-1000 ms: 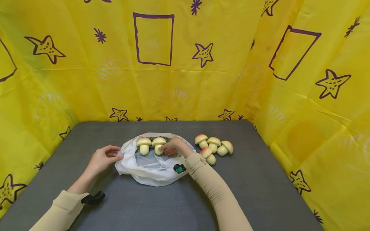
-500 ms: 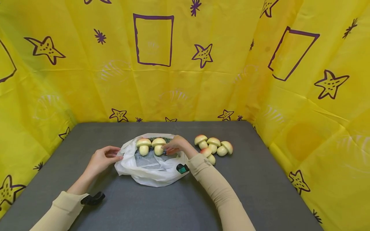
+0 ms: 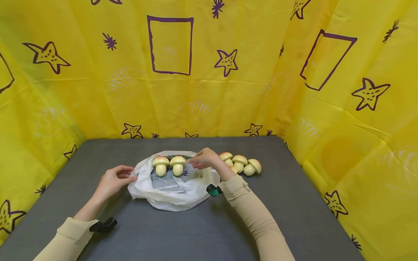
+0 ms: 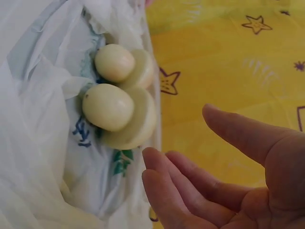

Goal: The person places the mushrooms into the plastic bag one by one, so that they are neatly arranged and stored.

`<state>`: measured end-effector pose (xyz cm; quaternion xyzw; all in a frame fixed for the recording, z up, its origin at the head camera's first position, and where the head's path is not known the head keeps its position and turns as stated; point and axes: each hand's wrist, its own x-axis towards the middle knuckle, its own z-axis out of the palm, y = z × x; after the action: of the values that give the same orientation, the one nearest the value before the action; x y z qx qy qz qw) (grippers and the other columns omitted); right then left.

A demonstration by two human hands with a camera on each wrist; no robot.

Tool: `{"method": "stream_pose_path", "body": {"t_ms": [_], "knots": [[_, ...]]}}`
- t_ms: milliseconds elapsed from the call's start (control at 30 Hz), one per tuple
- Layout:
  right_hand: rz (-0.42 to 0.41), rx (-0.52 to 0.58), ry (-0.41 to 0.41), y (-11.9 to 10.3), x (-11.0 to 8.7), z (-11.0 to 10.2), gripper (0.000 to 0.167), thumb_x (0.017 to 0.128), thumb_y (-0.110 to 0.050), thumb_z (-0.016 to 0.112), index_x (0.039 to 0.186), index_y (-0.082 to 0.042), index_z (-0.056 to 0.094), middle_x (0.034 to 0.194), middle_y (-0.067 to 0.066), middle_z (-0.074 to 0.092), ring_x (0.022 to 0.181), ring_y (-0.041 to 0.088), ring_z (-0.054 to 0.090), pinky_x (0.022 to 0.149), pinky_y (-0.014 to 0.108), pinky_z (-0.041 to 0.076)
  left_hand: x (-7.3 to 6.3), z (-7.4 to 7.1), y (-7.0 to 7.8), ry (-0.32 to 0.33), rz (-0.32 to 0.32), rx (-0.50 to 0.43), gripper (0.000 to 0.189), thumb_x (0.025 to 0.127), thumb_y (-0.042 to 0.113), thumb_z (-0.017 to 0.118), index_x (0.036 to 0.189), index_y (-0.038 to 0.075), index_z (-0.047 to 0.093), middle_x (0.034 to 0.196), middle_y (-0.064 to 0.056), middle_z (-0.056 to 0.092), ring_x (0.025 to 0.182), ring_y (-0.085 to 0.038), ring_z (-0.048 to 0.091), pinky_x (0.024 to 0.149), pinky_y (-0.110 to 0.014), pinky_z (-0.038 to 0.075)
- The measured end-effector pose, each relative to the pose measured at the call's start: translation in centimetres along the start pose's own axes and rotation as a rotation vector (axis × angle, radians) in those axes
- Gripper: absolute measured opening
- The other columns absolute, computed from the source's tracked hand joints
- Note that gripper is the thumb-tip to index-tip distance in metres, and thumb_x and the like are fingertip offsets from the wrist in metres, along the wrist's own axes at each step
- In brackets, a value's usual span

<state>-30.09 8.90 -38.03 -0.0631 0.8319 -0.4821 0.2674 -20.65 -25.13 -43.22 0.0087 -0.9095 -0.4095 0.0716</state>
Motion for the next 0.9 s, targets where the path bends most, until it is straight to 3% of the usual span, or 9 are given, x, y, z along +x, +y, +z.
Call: {"method": "stream_pose_path", "body": {"t_ms": [467,767,900], "knots": [[-0.098,-0.061,0.059,-0.8,-4.0,-2.7,0.038,0.088,-0.028,0.068,0.116,-0.003,0.066,0.114,0.014,0.068,0.104,0.026,0.066,0.089,0.039,0.052,0.1,-0.1,0.1,-0.006,-0.006,0.0,0.044,0.078,0.027,0.077,0.112,0.002,0.065,0.104,-0.016,0.068,0.089,-0.023,0.065,0.066,-0.018,0.048],[-0.113,-0.056,0.079,0.1,-5.4,-4.6,0.045,0.088,-0.033,0.066,0.122,-0.004,0.062,0.122,0.014,0.064,0.106,0.024,0.065,0.09,0.037,0.051,0.2,-0.1,0.2,-0.003,-0.001,-0.002,0.043,0.079,0.026,0.077,0.112,0.002,0.065,0.104,-0.016,0.068,0.09,-0.024,0.064,0.067,-0.017,0.049],[-0.119,-0.032,0.085,0.9,-5.9,-5.4,0.048,0.089,-0.033,0.066,0.124,-0.001,0.06,0.123,0.017,0.063,0.107,0.027,0.064,0.093,0.041,0.049,0.1,-0.1,0.2,-0.002,0.005,-0.001,0.043,0.079,0.027,0.077,0.112,0.002,0.065,0.103,-0.016,0.068,0.089,-0.023,0.064,0.066,-0.017,0.048]]}}
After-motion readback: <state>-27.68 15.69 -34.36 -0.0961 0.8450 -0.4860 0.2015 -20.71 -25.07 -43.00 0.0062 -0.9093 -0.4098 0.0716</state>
